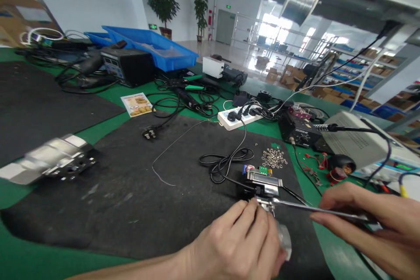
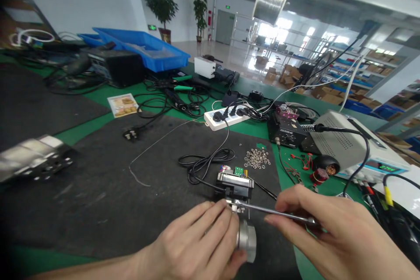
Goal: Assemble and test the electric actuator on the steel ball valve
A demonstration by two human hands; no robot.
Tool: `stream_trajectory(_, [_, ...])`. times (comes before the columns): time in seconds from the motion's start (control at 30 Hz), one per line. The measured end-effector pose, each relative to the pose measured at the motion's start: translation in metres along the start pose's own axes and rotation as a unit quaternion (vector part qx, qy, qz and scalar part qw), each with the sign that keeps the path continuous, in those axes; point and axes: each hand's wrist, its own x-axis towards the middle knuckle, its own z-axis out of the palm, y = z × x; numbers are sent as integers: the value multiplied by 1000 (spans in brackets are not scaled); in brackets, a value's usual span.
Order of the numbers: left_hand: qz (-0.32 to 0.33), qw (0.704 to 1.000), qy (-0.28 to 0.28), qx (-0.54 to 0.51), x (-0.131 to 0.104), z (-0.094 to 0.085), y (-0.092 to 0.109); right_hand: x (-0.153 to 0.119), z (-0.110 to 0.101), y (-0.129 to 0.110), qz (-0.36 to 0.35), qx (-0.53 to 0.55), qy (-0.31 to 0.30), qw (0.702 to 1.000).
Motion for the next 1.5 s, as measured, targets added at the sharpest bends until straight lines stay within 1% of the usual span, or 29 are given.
stream_trajectory(0.17, [32,999,-8,-11,-5,0,-2,12,5,-11,36,38,47,998])
stream_trajectory(0.23, [42,999,-4,-17,-5,2,-1,16,7,-16,34,50,66,996])
stream_trajectory(0.27, [48,999,-4,-19,-6,2,-1,19,8,-20,24,55,65,996])
stream_trajectory(0.43, [73,996,-34,-48,-6,6,-1,39,14,-50,-53,41,22,998])
stream_trajectory(0.53, [94,992,-42,-76,-5,7,-2,54,21,-67,-112,43,-4,993])
stream_trajectory(0.6, [96,991,-42,-84,-5,6,-2,63,27,-75,-150,43,-16,988])
stream_trajectory(0.73, [97,986,-56,-121,-5,4,-2,78,40,-83,-178,14,-47,983])
stream_trajectory(0.9, [69,979,-64,-180,-11,10,1,89,49,-95,-197,-22,-55,979])
stream_trajectory(0.97, [61,979,-68,-184,-12,12,3,88,48,-94,-200,-23,-60,978])
stream_trajectory(1.03, [58,980,-72,-174,-11,12,4,81,43,-86,-196,-15,-63,979])
stream_trajectory(1.13, [54,984,-78,-152,-8,10,3,60,37,-59,-166,23,-52,984])
stream_trajectory(1.2, [62,984,-87,-141,-6,9,1,41,37,-37,-118,59,-16,991])
stream_trajectory(1.23, [69,985,-88,-134,-6,9,1,33,39,-26,-102,65,11,993])
stream_trajectory(1.3, [86,984,-90,-125,-6,9,-1,20,42,-11,-79,65,45,994])
stream_trajectory(1.33, [88,984,-92,-124,-6,8,-2,16,43,-8,-76,56,50,994])
stream_trajectory(1.4, [84,983,-98,-133,-6,8,-3,17,41,-9,-86,25,54,995])
stream_trajectory(1.5, [74,979,-109,-157,-6,8,-3,32,31,-28,-132,-30,78,988])
